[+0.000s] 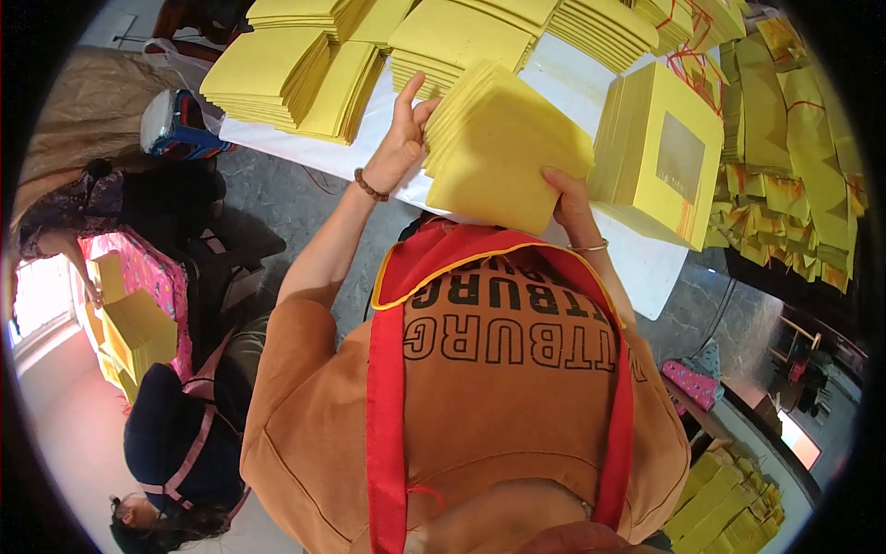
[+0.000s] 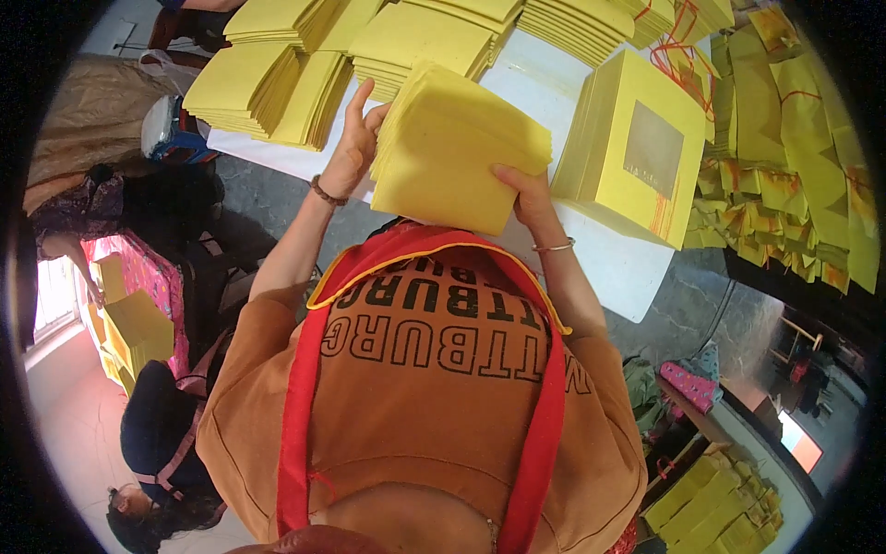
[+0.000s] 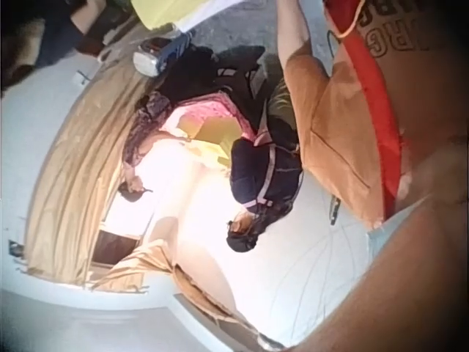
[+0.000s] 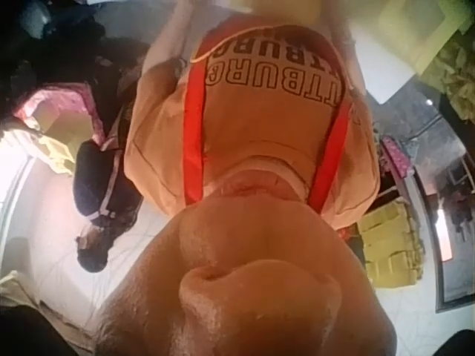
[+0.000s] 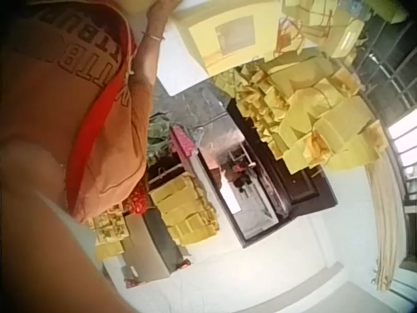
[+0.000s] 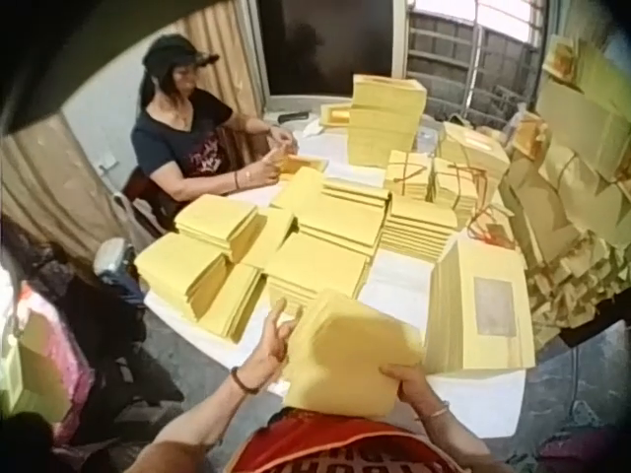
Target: Counting and stacking sheets of yellow ritual paper at a table.
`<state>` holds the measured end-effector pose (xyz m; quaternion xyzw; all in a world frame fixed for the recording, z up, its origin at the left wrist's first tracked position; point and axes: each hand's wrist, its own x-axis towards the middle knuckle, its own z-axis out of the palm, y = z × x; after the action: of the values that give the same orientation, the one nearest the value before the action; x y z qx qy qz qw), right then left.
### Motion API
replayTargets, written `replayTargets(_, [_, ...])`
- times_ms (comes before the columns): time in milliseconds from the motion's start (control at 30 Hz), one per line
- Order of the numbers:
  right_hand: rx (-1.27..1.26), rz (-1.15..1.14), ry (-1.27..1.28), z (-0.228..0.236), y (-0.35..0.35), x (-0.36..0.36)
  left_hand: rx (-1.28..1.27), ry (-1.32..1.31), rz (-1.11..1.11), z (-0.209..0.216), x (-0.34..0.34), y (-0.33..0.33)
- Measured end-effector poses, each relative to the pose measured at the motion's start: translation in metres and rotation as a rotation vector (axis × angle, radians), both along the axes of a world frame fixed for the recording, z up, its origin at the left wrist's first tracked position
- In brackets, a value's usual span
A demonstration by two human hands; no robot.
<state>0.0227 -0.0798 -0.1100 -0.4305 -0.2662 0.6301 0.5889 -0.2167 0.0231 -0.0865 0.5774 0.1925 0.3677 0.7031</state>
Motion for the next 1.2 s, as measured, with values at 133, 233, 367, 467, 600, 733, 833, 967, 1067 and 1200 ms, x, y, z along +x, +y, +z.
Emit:
replayTargets(133, [-0.045, -0.095, 0.172, -0.014, -0.001, -0.011, -0.229, -0.335, 0.171, -0.009, 0.023, -0.027])
replayTargets(233, [-0.012, -0.163, 0.177, -0.013, 0.001, -0.019, -0.383, -0.469, 0.132, 0.004, 0.036, -0.043])
replayTargets(367, [-0.022, -0.218, 0.204, -0.005, 0.001, -0.034, 0.022, -0.124, 0.228, -0.005, 0.045, -0.045])
replayTargets(467, [0.023, -0.244, 0.18, -0.004, -0.005, -0.044, -0.281, -0.193, 0.214, -0.012, 0.043, -0.04])
replayTargets(600, [0.068, -0.228, 0.083, -0.009, -0.017, -0.048, -0.543, -0.307, 0.208, -0.002, 0.042, -0.04])
replayTargets(733, [0.0, -0.112, 0.072, -0.005, -0.017, -0.028, -0.543, -0.303, 0.22, 0.011, 0.026, -0.042])
replayTargets(833, [0.26, 0.098, 0.026, 0.008, -0.008, -0.004, -0.29, -0.212, 0.236, 0.022, 0.012, -0.039])
replayTargets(967, [0.293, 0.242, -0.424, 0.03, 0.023, -0.002, 0.15, 0.16, 0.213, 0.023, 0.006, -0.03])
replayTargets(1067, [0.336, 0.267, -0.442, 0.018, 0.025, -0.009, 0.453, 0.353, 0.219, -0.004, 0.002, -0.017])
replayTargets(1200, [0.07, 0.37, -0.462, -0.011, 0.021, -0.013, 0.639, 0.564, 0.089, -0.03, -0.003, -0.013])
